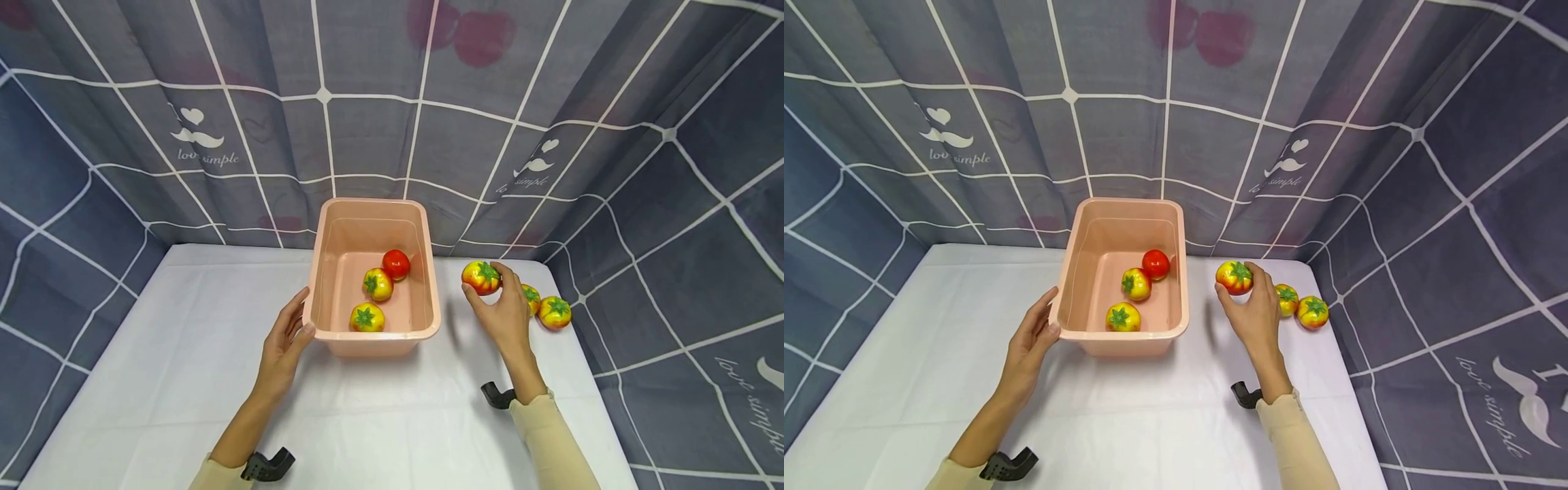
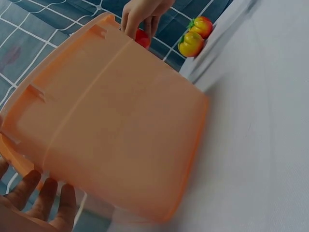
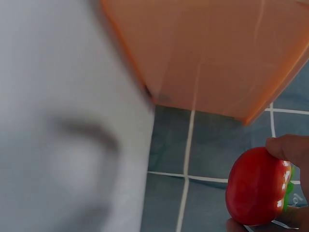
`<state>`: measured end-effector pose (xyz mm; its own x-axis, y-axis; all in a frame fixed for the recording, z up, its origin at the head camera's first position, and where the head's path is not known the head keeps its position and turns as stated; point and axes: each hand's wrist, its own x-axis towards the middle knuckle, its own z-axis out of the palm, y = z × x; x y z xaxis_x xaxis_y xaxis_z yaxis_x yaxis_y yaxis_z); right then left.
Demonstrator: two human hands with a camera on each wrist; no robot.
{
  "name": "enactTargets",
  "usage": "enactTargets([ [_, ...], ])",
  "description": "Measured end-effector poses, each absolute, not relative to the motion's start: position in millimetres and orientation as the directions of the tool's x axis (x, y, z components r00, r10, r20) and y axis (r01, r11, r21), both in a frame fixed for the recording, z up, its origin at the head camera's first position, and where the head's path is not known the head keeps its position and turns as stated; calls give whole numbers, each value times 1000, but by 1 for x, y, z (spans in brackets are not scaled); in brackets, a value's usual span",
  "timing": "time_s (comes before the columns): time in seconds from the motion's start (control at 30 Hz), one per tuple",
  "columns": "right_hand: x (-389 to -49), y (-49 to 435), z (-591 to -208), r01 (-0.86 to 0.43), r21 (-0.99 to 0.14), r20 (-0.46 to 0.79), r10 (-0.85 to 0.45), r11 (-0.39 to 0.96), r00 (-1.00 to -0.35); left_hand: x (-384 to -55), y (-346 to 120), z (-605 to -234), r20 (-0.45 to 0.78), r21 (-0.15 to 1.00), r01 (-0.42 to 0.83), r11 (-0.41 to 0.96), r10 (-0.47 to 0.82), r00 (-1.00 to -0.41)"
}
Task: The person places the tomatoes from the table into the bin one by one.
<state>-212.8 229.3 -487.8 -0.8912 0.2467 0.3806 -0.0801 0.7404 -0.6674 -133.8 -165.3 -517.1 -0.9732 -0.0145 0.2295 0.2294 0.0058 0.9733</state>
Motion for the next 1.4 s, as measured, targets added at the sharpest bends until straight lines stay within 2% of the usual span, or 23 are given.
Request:
enactTargets([
  [0.43,-212,194,-449,-232,-660,462,143,715,-875,-133,-166,-516,224,975,224,1,-9,-974],
  [0.63,-211,170,-437,-314,-616,504,55,722,-862,-133,-166,-516,223,975,223,-3,-9,-975],
  [1.07,-202,134,-438,-414,-546,502,-111,728,-858,-133,-166,-516,220,976,220,10,-8,-976],
  [1.4,-203,127,-443,-421,-531,486,-142,736,-862,-133,-166,-517,218,976,218,7,-11,-976],
])
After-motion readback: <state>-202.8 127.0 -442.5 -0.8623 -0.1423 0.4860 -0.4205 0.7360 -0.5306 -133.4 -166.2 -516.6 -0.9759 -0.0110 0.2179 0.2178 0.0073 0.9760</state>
